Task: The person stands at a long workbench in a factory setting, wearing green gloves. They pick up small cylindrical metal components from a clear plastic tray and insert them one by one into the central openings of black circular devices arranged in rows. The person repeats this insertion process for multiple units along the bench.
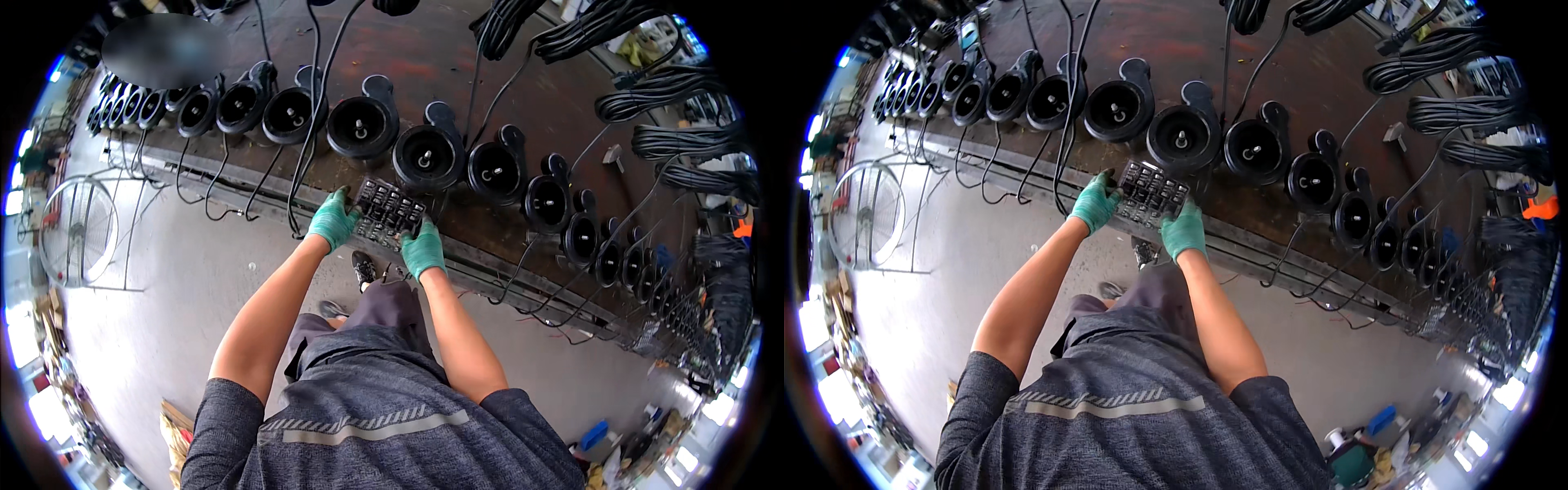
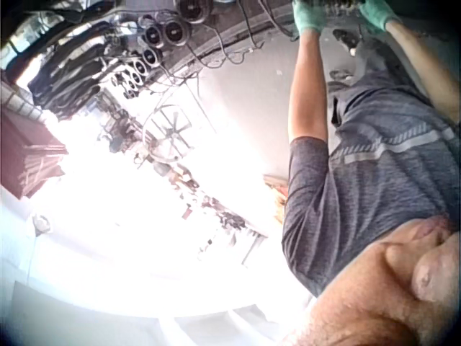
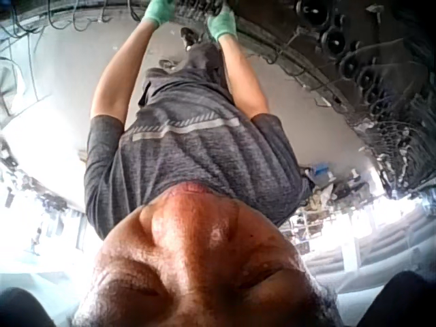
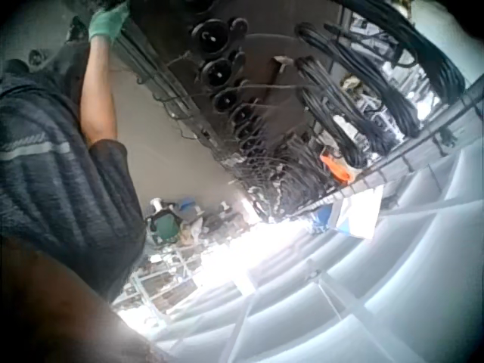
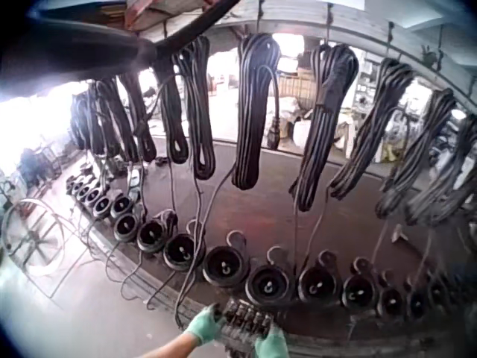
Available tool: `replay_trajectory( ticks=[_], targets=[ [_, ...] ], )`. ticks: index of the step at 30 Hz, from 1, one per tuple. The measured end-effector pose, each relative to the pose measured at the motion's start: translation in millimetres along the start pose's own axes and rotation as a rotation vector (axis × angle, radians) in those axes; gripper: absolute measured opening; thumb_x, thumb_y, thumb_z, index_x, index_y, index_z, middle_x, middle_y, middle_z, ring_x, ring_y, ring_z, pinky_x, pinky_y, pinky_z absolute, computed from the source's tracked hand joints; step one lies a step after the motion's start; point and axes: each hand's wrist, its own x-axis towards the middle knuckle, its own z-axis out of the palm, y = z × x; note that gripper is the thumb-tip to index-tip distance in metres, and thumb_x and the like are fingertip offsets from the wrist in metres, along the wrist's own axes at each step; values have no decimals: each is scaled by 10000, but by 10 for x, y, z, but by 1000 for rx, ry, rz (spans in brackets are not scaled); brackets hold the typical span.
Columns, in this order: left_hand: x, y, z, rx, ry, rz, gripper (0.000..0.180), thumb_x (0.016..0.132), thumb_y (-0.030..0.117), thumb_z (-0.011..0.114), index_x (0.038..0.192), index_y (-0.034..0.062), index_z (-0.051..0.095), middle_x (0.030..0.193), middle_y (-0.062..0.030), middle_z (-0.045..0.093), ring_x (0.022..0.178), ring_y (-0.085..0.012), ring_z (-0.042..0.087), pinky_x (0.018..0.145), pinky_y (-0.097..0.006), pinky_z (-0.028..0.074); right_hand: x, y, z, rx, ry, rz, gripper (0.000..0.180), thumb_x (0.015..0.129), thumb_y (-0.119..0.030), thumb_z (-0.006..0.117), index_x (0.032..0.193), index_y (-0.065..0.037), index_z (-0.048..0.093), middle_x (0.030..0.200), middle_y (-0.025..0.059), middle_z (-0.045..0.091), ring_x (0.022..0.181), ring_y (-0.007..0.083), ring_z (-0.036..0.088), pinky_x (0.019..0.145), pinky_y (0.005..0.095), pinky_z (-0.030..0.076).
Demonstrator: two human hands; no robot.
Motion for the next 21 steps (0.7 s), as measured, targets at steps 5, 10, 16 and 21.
replay_trajectory(
  ticks=[5,10,16,21],
  targets=[
    [317,3,-70,-362,-214,-156,541,1025,240,674,1461,-35,510,1217,-139,711,1023,-217,659,937,-329,507,171,49,115,84,65,81,384,1022,-196,623,1361,-15,609,1127,254,737,1024,372,716,919,427,533],
    [67,-47,-519,-816,-441,-288,523,1023,351,678,1400,-2,594,1241,-102,708,1069,-189,674,913,-354,552,-138,-419,25,79,100,61,394,1014,-229,642,1316,23,628,1143,279,720,1033,415,711,920,459,547],
    [-682,-183,-1435,-1535,-825,-286,759,890,409,779,1509,57,518,1448,-140,611,1320,-283,596,1142,-464,464,-728,-1745,-393,140,-123,65,356,1008,-123,666,1325,37,637,1009,190,764,820,202,722,770,346,569],
    [-1115,-862,-2003,-2003,-768,-248,1028,692,511,902,1528,57,512,1477,-196,600,1339,-364,593,1171,-543,450,-926,-2707,3,92,-286,-168,406,1012,-139,681,1371,40,618,1056,206,760,920,206,730,837,337,573]
  ],
)
